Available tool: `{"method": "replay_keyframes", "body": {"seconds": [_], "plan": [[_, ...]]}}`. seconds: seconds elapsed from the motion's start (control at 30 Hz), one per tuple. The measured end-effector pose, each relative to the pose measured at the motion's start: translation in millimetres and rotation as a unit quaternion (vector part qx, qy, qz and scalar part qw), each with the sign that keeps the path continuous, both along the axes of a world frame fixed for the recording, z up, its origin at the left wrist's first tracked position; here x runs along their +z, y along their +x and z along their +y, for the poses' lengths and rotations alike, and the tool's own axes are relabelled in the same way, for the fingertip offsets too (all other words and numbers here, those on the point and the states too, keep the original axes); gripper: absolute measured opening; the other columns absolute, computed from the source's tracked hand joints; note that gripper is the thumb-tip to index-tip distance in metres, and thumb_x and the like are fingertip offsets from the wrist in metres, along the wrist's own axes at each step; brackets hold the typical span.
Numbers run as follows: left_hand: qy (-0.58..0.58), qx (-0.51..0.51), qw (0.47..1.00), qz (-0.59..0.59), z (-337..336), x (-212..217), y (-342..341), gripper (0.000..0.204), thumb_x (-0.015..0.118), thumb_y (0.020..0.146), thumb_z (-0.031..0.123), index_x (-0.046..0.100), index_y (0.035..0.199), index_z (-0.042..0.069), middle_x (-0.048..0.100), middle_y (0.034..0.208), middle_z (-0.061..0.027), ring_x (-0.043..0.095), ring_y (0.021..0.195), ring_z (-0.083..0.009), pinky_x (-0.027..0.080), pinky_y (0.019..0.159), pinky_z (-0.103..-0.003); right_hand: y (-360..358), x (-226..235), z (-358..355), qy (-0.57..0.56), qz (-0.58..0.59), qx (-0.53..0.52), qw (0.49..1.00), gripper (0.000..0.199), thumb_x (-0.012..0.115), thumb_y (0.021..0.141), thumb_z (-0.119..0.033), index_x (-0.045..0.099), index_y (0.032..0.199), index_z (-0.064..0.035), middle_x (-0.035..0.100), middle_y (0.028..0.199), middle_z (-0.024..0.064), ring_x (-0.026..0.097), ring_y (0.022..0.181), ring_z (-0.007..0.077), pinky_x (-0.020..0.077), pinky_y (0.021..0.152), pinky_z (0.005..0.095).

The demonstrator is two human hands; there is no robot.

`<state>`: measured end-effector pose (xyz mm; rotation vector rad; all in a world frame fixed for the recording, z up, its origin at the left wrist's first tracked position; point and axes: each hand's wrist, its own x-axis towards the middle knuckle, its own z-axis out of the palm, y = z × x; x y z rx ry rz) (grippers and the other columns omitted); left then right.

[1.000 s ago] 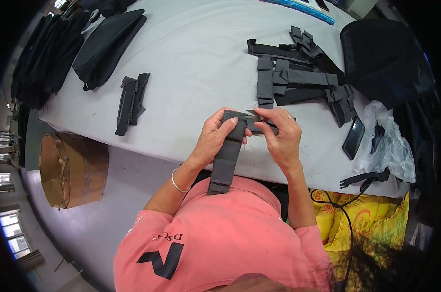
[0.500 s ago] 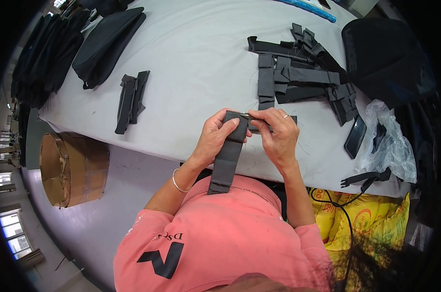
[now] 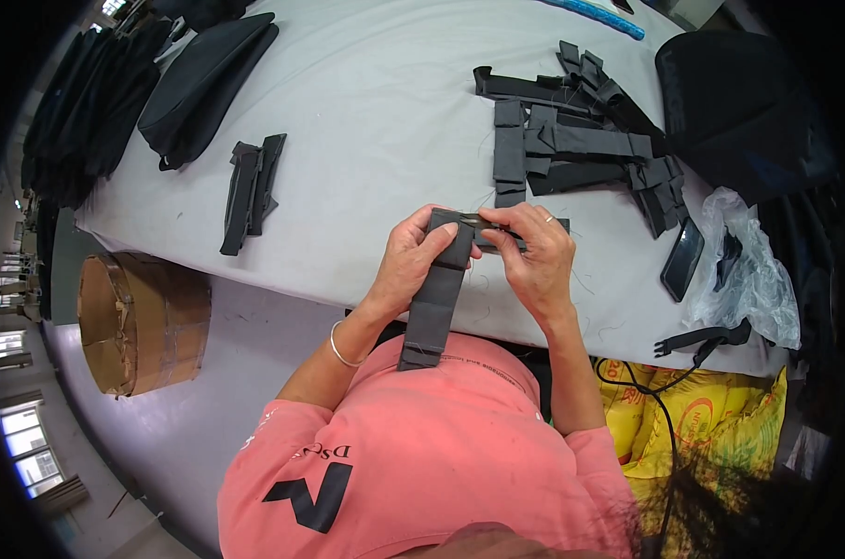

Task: Trim loose threads from black fabric components using hand nippers.

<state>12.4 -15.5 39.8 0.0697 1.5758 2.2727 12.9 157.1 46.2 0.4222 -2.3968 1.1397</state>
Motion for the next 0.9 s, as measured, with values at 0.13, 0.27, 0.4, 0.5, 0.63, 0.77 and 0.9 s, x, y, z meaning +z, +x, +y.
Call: {"method": "replay_keyframes", "body": {"seconds": [0.13, 0.27, 0.4, 0.5, 0.63, 0.77, 0.9], "plan": [[-0.006, 0.003, 1.0, -0.003, 0.3, -1.2, 0.6, 0.022, 0.048, 0.095, 0.018, 0.054, 0.107, 0.0, 0.066, 0.083, -0.0119, 0.063, 0.072, -0.0124, 0.052, 0.067, -0.024, -0.5, 0.6, 0.5, 0.009, -0.01, 0.002, 1.0, 0.014, 0.07, 0.074, -0.008, 0.069, 0.087, -0.0111, 0.06, 0.069, 0.0002, 0.052, 0.061, 0.0174, 0.0416, 0.058, 0.0301], [-0.009, 0.004, 1.0, -0.012, 1.2, 0.8, 1.7, 0.027, 0.044, 0.096, 0.022, 0.055, 0.107, 0.0, 0.066, 0.083, -0.0128, 0.062, 0.072, -0.0134, 0.052, 0.067, -0.025, 0.9, -1.2, 1.4, -0.066, -0.053, 0.003, 0.996, 0.011, 0.069, 0.075, -0.007, 0.069, 0.086, -0.0095, 0.06, 0.067, 0.001, 0.054, 0.063, 0.0176, 0.0428, 0.058, 0.0295], [-0.008, 0.003, 1.0, -0.004, 0.1, 5.2, 2.9, 0.037, 0.037, 0.095, 0.029, 0.054, 0.109, -0.001, 0.066, 0.084, -0.0142, 0.061, 0.071, -0.0149, 0.051, 0.067, -0.027, -0.8, 1.1, 2.6, -0.107, -0.076, 0.014, 0.991, 0.018, 0.066, 0.076, -0.004, 0.068, 0.093, -0.0087, 0.061, 0.076, 0.0034, 0.057, 0.068, 0.0185, 0.0442, 0.058, 0.0298], [-0.017, 0.008, 1.0, 0.003, -0.6, 1.4, 3.8, 0.039, 0.036, 0.095, 0.029, 0.054, 0.111, -0.002, 0.067, 0.085, -0.0146, 0.061, 0.071, -0.015, 0.051, 0.066, -0.027, -1.9, 3.6, 2.2, -0.08, -0.071, 0.044, 0.993, 0.021, 0.065, 0.077, -0.003, 0.067, 0.098, -0.0091, 0.059, 0.082, 0.0039, 0.057, 0.07, 0.0199, 0.0444, 0.06, 0.031], [-0.008, 0.007, 1.0, 0.001, 1.5, 1.6, 4.7, 0.038, 0.037, 0.095, 0.026, 0.054, 0.114, -0.003, 0.067, 0.085, -0.0146, 0.062, 0.071, -0.0144, 0.051, 0.065, -0.025, -2.5, 5.9, 2.5, -0.022, -0.067, 0.066, 0.995, 0.022, 0.064, 0.078, -0.003, 0.067, 0.098, -0.01, 0.056, 0.084, 0.0027, 0.057, 0.072, 0.022, 0.0438, 0.063, 0.0331], [-0.001, 0.0, 1.0, 0.001, 4.7, -0.1, 6.0, 0.037, 0.038, 0.095, 0.025, 0.053, 0.115, -0.003, 0.067, 0.086, -0.0147, 0.062, 0.072, -0.0139, 0.051, 0.064, -0.025, -4.9, 7.9, 1.7, -0.005, -0.058, 0.068, 0.996, 0.021, 0.064, 0.077, -0.004, 0.067, 0.097, -0.0111, 0.056, 0.084, 0.002, 0.057, 0.074, 0.0217, 0.043, 0.065, 0.0337], [-0.01, -0.015, 1.0, 0.007, 3.3, -6.0, 6.3, 0.037, 0.039, 0.096, 0.026, 0.053, 0.115, -0.003, 0.067, 0.088, -0.0151, 0.062, 0.072, -0.0137, 0.052, 0.065, -0.025, -8.1, 8.8, 0.7, 0.024, -0.03, 0.078, 0.996, 0.019, 0.064, 0.077, -0.004, 0.068, 0.094, -0.0121, 0.056, 0.083, 0.0015, 0.057, 0.076, 0.0204, 0.0425, 0.065, 0.0333]]}}
